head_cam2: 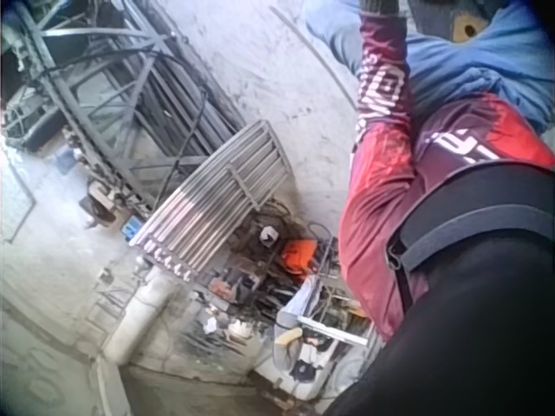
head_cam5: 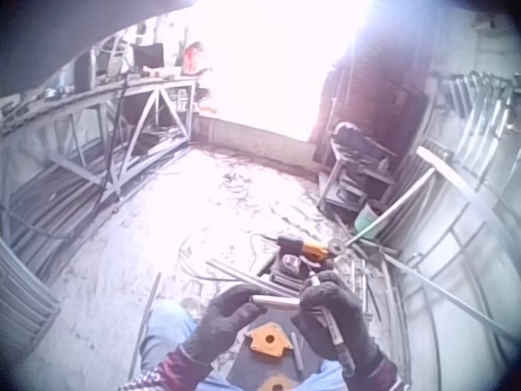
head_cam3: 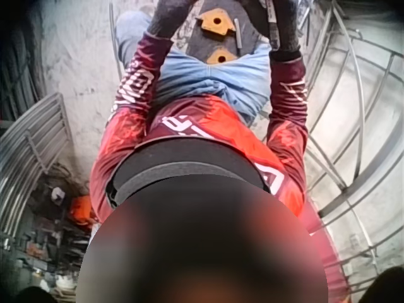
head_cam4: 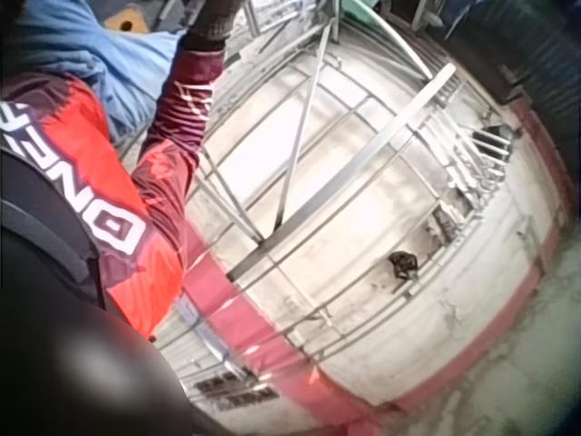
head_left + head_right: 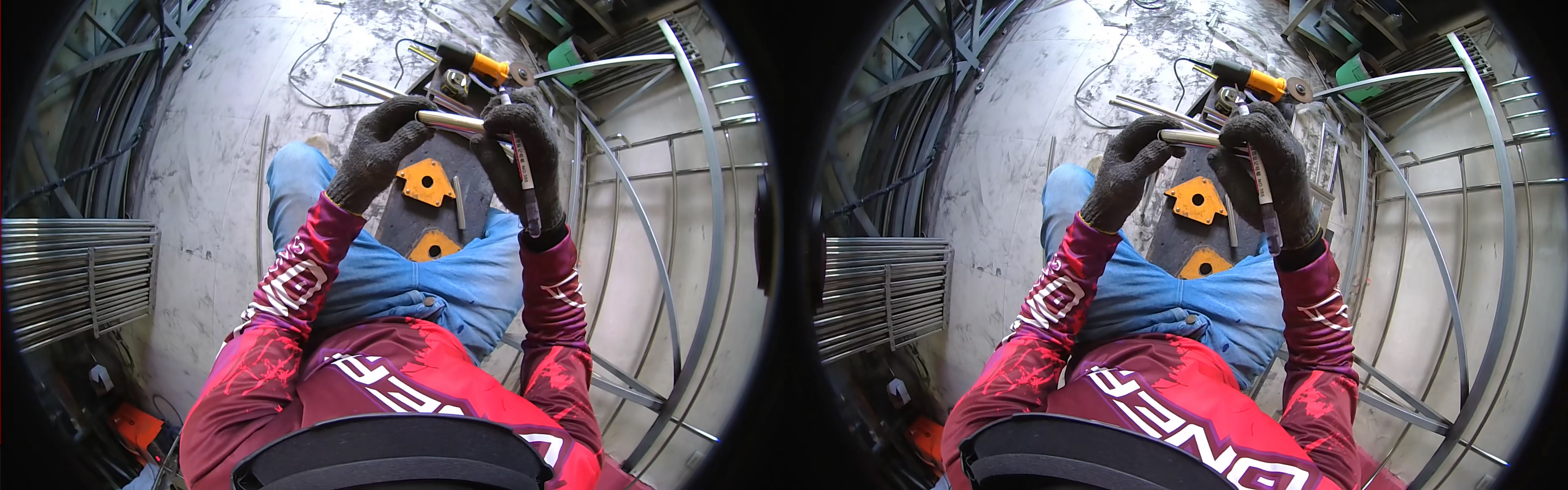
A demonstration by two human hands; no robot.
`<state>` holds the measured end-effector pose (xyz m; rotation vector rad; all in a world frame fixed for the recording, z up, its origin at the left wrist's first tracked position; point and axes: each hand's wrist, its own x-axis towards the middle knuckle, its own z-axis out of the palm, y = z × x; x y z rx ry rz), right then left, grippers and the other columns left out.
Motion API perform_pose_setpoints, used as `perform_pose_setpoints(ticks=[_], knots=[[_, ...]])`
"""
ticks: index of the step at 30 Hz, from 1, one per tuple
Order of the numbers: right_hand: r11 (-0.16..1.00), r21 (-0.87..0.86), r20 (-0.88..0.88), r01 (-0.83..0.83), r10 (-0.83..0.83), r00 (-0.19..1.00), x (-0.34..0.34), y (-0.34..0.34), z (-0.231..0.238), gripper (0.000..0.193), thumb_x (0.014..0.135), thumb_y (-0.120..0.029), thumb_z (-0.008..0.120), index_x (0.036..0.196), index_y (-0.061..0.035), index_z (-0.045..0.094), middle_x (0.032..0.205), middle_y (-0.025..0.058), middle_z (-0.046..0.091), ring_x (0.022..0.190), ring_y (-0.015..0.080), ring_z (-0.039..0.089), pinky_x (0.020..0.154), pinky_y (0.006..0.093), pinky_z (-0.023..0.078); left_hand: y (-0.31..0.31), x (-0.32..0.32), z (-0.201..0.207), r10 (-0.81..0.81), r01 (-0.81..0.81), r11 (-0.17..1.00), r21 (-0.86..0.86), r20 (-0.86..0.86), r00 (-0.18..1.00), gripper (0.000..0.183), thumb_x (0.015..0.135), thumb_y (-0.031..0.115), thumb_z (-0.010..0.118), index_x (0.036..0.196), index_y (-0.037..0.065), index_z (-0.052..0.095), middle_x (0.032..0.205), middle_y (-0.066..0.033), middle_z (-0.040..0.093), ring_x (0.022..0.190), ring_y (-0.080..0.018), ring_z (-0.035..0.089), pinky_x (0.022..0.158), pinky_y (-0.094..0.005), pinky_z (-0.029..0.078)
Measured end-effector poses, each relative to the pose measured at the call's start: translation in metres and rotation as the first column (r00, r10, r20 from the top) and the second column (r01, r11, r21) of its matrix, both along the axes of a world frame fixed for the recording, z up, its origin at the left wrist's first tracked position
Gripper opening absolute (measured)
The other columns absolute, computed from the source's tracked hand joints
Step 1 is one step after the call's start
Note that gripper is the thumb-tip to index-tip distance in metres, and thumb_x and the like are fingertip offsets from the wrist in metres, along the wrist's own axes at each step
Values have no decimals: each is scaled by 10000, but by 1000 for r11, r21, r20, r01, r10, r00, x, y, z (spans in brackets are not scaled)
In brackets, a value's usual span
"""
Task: The person marks metal pipes with a white marker, using a tape measure to guide the marks for cutting or assembly.
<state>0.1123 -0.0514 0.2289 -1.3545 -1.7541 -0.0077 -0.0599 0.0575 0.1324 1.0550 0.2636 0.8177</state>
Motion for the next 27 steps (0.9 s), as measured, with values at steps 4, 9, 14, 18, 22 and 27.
perform_pose_setpoints(ticks=[4,9,14,18,22,27], knots=[[1000,3,-92,14,-14,996,-2,-1,2,342,681,73,790,947,-73,633,917,86,642,884,261,642,779,364,524,1,5,-2,-21,20,999,47,23,1000,337,938,61,670,1262,-7,606,1165,-101,666,1046,-159,632,927,-300,534],[1000,-3,-95,-9,9,995,0,0,3,326,697,66,784,951,-71,634,921,87,643,885,258,642,785,367,525,1,5,4,-8,8,1000,16,-24,1000,328,937,76,675,1248,-12,619,1160,-100,671,1044,-152,631,925,-294,532],[1000,6,-81,20,-20,996,-2,-2,3,324,696,68,780,947,-73,630,921,93,641,888,272,639,785,372,524,-2,7,2,30,-29,999,45,-33,999,340,938,118,684,1247,-13,629,1124,-106,683,1014,-162,644,907,-307,533],[1000,7,-49,7,-7,999,-3,-2,7,318,704,65,771,944,-81,622,916,94,637,888,281,636,783,377,522,-3,7,2,48,-47,998,41,-15,999,348,937,152,691,1238,-15,638,1089,-109,693,981,-171,655,885,-317,533],[1000,15,-39,2,-1,999,-4,-2,6,315,711,53,772,946,-90,619,916,97,634,889,291,637,788,384,520,-1,5,1,43,-41,998,44,-52,998,342,937,143,690,1234,-18,638,1079,-107,694,979,-170,656,880,-315,534],[1000,7,-28,22,-21,999,-3,-4,6,316,713,47,777,951,-93,624,940,100,635,912,295,641,799,384,521,1,7,-4,8,-8,1000,0,-18,1000,348,931,86,692,1252,-28,622,1135,-113,684,1013,-161,653,904,-298,545]])
